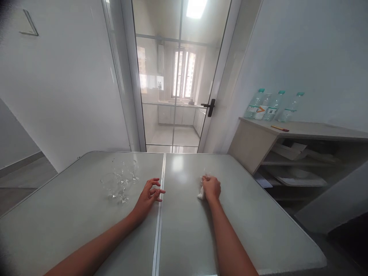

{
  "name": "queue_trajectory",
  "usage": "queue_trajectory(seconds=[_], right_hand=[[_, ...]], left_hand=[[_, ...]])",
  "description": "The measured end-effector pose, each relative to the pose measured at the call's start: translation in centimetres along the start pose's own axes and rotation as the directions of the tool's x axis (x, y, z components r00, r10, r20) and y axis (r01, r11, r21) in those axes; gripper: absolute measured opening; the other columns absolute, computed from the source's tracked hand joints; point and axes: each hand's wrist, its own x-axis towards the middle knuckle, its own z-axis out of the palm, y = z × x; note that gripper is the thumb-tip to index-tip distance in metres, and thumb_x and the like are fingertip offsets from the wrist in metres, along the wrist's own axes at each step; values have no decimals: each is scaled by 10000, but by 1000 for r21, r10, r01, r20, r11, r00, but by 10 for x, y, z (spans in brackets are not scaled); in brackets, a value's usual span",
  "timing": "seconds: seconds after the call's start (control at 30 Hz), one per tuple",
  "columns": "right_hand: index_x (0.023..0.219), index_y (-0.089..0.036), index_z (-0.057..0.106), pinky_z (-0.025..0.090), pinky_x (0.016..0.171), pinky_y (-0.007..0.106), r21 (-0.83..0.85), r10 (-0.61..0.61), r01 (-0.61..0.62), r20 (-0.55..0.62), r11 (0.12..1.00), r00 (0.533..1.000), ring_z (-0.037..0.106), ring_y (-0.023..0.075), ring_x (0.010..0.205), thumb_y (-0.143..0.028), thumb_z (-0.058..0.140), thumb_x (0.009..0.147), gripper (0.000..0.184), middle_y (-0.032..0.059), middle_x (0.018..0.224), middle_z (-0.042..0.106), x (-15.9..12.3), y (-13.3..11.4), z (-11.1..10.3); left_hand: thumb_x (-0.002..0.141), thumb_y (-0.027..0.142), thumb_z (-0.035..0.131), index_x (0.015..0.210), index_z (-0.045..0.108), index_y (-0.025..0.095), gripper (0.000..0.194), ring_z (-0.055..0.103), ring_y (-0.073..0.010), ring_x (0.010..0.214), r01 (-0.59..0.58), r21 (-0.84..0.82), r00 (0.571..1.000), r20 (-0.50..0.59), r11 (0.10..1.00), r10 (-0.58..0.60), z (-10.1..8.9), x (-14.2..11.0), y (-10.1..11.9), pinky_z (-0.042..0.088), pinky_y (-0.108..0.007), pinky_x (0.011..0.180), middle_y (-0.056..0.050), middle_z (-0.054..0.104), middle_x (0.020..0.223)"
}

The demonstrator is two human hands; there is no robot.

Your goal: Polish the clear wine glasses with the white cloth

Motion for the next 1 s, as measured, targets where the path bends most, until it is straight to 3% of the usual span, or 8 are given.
queue_trajectory(seconds=[0.2, 0.37, 0.73, 1.0], right_hand=[[1092, -264, 807, 537, 813, 327, -50, -7, 8, 4, 999, 1000, 728, 292, 1027, -414, 602, 893, 323, 129, 1056, 785, -1, -3, 3], [1167, -216, 776, 543, 832, 352, -86, 49, -52, -45, 995, 998, 725, 304, 1033, -425, 572, 919, 383, 171, 1095, 766, -1, -4, 2], [1144, -256, 782, 546, 788, 293, -146, 65, -69, -34, 987, 997, 744, 255, 974, -427, 589, 899, 356, 135, 1086, 776, -3, -7, -3], [1093, -168, 773, 551, 750, 306, -251, 55, -47, 24, 967, 998, 750, 289, 959, -418, 680, 823, 380, 195, 1035, 768, -13, -20, -20]], left_hand=[[956, 497, 575, 1052, 556, 225, 290, 717, -195, 963, 7, 10, 1000, 3, 1000, -7, 0, 1, 0, 646, -316, 675, -80, 397, 1384], [956, 524, 553, 1032, 557, 213, 321, 729, -164, 842, 21, 6, 999, 29, 1000, -21, 1, 1, -3, 632, -296, 615, -77, 424, 1317], [942, 563, 544, 1079, 518, 228, 363, 706, -134, 739, 65, -12, 997, 44, 998, -64, 4, 0, -6, 583, -246, 535, -47, 480, 1179], [959, 588, 494, 1001, 522, 210, 381, 620, -115, 521, 156, 31, 982, 106, 987, -158, 3, -1, -5, 507, -225, 481, 27, 575, 761]])
